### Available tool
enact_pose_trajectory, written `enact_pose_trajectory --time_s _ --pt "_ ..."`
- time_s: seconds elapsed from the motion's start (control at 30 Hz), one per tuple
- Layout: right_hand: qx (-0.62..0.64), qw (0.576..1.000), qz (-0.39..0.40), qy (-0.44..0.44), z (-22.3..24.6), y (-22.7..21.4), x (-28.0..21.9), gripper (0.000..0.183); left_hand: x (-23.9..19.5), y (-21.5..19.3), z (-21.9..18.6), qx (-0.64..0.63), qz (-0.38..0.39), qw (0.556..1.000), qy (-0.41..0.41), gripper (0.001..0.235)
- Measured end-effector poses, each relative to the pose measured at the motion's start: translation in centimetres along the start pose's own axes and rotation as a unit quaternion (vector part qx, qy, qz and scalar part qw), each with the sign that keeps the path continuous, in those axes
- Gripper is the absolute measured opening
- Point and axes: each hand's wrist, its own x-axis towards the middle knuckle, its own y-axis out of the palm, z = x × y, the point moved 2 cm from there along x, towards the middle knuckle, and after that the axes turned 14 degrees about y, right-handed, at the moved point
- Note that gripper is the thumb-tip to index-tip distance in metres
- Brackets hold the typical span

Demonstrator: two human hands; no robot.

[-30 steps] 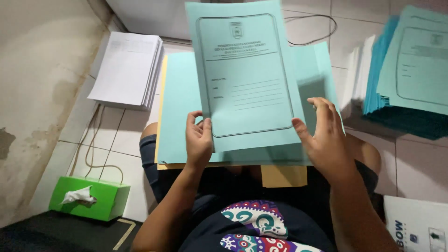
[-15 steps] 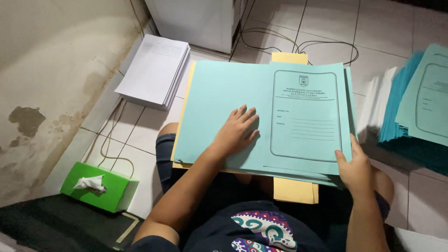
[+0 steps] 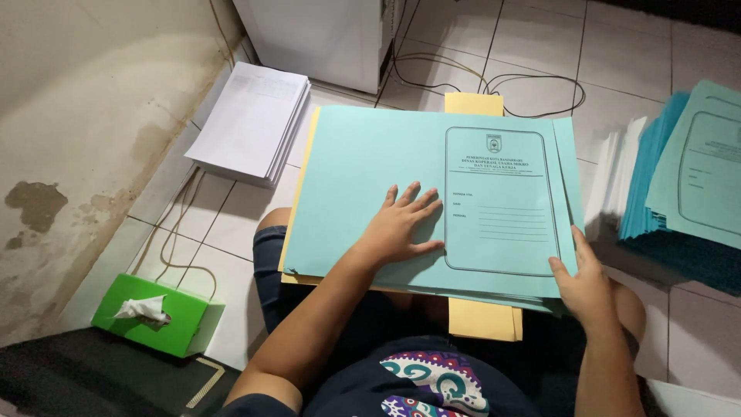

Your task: The person sits on the floor and repeatedly folds light blue papers in half by hand. They smooth the crease with both hands and place the folded paper onto a growing stack on their lap.

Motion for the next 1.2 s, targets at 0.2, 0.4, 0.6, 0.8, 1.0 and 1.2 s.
enact_pose_trajectory --time_s 0.2,0.4,0.6,0.8,1.0,1.2 --pt "-0.057 0.997 -0.051 -0.016 -1.3 0.4 0.8 0.072 0.0 0.1 0.2 -0.003 -0.006 1.000 0.003 0.089" --pt "-0.102 0.986 -0.072 -0.113 -5.0 2.3 4.1 0.077 -0.1 0.2 0.3 -0.002 0.024 1.000 -0.016 0.090" --pt "-0.174 0.938 -0.165 -0.252 -4.7 1.3 4.6 0.066 0.0 0.5 0.4 0.009 0.014 1.000 -0.004 0.091" --pt "0.189 0.970 0.084 0.131 12.7 -2.0 -9.4 0.061 -0.1 0.5 0.1 0.005 0.001 1.000 -0.008 0.087" --pt "0.024 0.996 0.076 -0.028 21.3 -0.1 -14.9 0.064 -0.2 0.5 -0.6 0.045 -0.010 0.998 -0.031 0.067" --pt "-0.136 0.971 0.081 -0.180 16.7 8.6 -8.9 0.067 -0.4 2.4 0.5 0.066 -0.045 0.996 -0.026 0.058"
